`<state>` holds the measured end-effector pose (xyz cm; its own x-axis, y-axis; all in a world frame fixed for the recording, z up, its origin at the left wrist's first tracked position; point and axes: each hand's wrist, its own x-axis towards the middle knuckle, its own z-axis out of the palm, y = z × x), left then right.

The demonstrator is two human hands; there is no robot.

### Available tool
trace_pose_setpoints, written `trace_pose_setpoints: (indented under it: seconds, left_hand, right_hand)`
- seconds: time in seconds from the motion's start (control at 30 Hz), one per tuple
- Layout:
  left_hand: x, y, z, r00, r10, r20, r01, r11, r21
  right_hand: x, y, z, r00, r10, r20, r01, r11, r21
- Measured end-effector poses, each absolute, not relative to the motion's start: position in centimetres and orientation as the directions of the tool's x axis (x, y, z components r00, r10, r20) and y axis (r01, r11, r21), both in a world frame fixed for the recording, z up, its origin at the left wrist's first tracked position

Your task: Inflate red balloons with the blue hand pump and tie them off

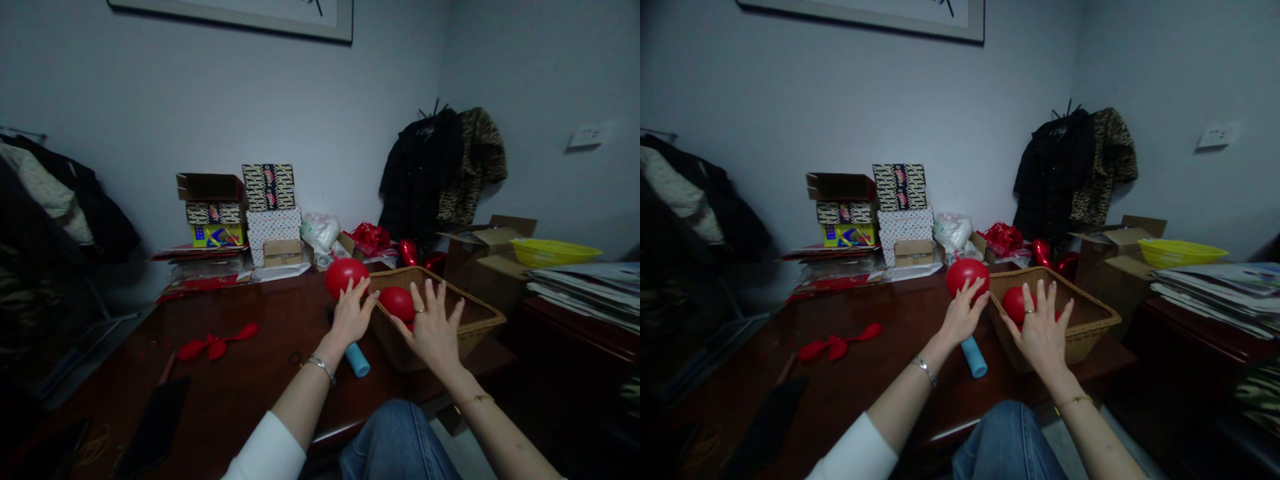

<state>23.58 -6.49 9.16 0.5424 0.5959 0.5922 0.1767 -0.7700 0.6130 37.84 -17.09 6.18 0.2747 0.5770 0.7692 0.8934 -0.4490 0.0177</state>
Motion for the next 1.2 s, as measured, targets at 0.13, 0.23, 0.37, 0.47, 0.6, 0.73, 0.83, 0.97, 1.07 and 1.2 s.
trace_pose_setpoints:
  seconds: [0.13,0.23,0.37,0.47,0.6,0.73,0.83,0.97,1.07,1.2]
  left_hand:
    - [21.3,-4.5,8.0,0.487,0.640,0.595,0.196,-0.744,0.639]
    - [18.1,-1.9,6.1,0.296,0.739,0.605,0.351,-0.673,0.651]
    - [12.6,1.9,3.0,0.155,0.876,0.456,0.628,-0.444,0.639]
    - [8.7,3.9,0.9,0.166,0.911,0.378,0.742,-0.368,0.561]
    - [4.0,5.3,-1.2,0.162,0.923,0.348,0.833,-0.318,0.454]
    - [-0.4,6.2,-3.2,0.124,0.942,0.311,0.889,-0.244,0.387]
    - [-2.9,6.9,-4.6,0.113,0.943,0.314,0.916,-0.221,0.334]
    - [-5.0,8.2,-6.3,0.123,0.948,0.295,0.945,-0.202,0.256]
    - [-5.7,9.5,-7.4,0.125,0.962,0.242,0.965,-0.174,0.194]
    - [-6.1,11.0,-8.4,0.131,0.974,0.185,0.981,-0.154,0.117]
  right_hand:
    - [35.8,-15.8,6.6,0.238,0.587,0.773,0.917,-0.399,0.020]
    - [33.9,-14.6,6.2,0.196,0.604,0.772,0.943,-0.331,0.019]
    - [30.8,-12.4,4.6,0.120,0.632,0.765,0.976,-0.218,0.026]
    - [28.1,-10.3,3.0,0.059,0.676,0.735,0.989,-0.137,0.047]
    - [24.4,-7.4,1.0,-0.012,0.725,0.689,0.997,-0.041,0.060]
    - [21.8,-4.8,-0.6,-0.077,0.748,0.659,0.997,0.052,0.058]
    - [20.7,-3.6,-1.7,-0.103,0.755,0.648,0.995,0.088,0.055]
    - [19.7,-3.1,-3.1,-0.124,0.760,0.638,0.992,0.114,0.057]
    - [19.4,-3.0,-4.3,-0.155,0.767,0.623,0.988,0.137,0.076]
    - [19.9,-2.7,-5.9,-0.169,0.778,0.605,0.985,0.147,0.086]
